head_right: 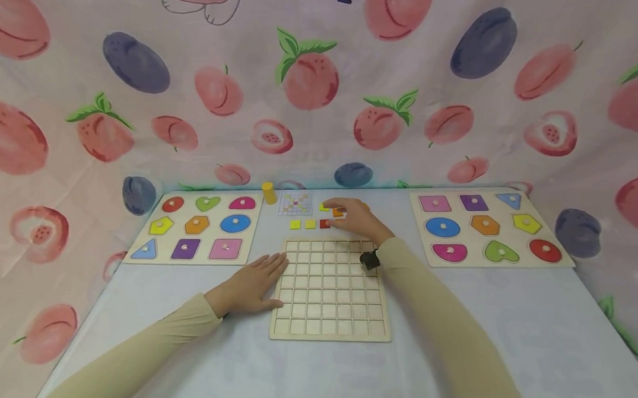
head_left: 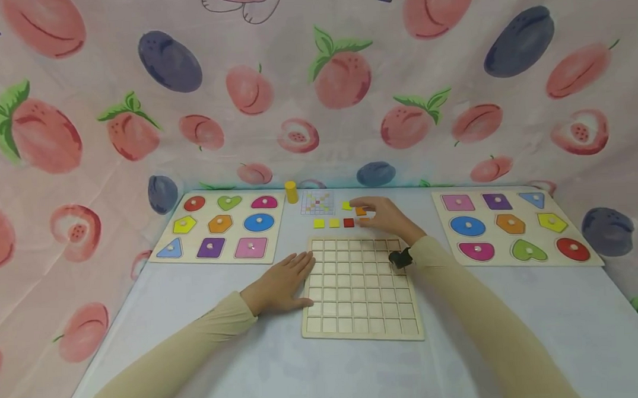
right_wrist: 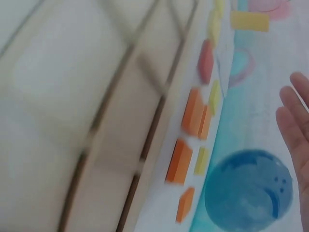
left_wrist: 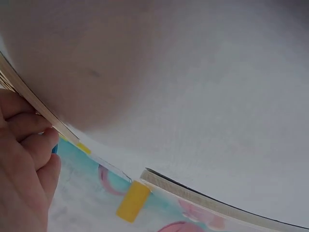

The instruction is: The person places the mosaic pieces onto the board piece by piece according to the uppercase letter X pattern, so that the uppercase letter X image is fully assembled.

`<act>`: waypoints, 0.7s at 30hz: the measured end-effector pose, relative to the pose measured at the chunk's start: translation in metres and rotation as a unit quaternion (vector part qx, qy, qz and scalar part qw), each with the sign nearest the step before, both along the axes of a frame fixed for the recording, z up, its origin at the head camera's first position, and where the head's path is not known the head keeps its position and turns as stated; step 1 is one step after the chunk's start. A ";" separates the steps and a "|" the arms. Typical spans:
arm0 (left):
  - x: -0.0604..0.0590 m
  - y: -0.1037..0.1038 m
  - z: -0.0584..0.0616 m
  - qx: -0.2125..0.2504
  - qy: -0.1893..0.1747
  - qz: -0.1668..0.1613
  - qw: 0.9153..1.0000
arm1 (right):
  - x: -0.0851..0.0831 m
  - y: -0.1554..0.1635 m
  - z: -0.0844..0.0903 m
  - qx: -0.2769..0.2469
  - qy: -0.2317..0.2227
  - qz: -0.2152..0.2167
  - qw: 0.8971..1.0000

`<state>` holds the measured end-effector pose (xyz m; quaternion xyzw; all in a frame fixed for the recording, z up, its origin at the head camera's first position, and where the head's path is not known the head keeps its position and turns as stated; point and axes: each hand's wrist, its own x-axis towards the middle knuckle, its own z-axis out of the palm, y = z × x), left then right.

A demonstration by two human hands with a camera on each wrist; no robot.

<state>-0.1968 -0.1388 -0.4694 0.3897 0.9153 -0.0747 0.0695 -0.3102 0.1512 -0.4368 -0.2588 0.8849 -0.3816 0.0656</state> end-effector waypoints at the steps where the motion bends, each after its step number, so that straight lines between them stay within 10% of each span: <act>1: 0.000 0.000 0.000 0.002 0.000 0.000 1.000 | -0.002 -0.003 0.001 -0.016 -0.010 0.002 1.000; 12: 0.003 -0.001 0.004 0.010 -0.012 0.005 1.000 | -0.023 -0.028 -0.007 -0.115 -0.096 0.010 0.989; 21: 0.004 -0.001 0.005 0.015 -0.019 0.007 1.000 | -0.037 -0.040 -0.022 -0.068 -0.125 -0.025 0.989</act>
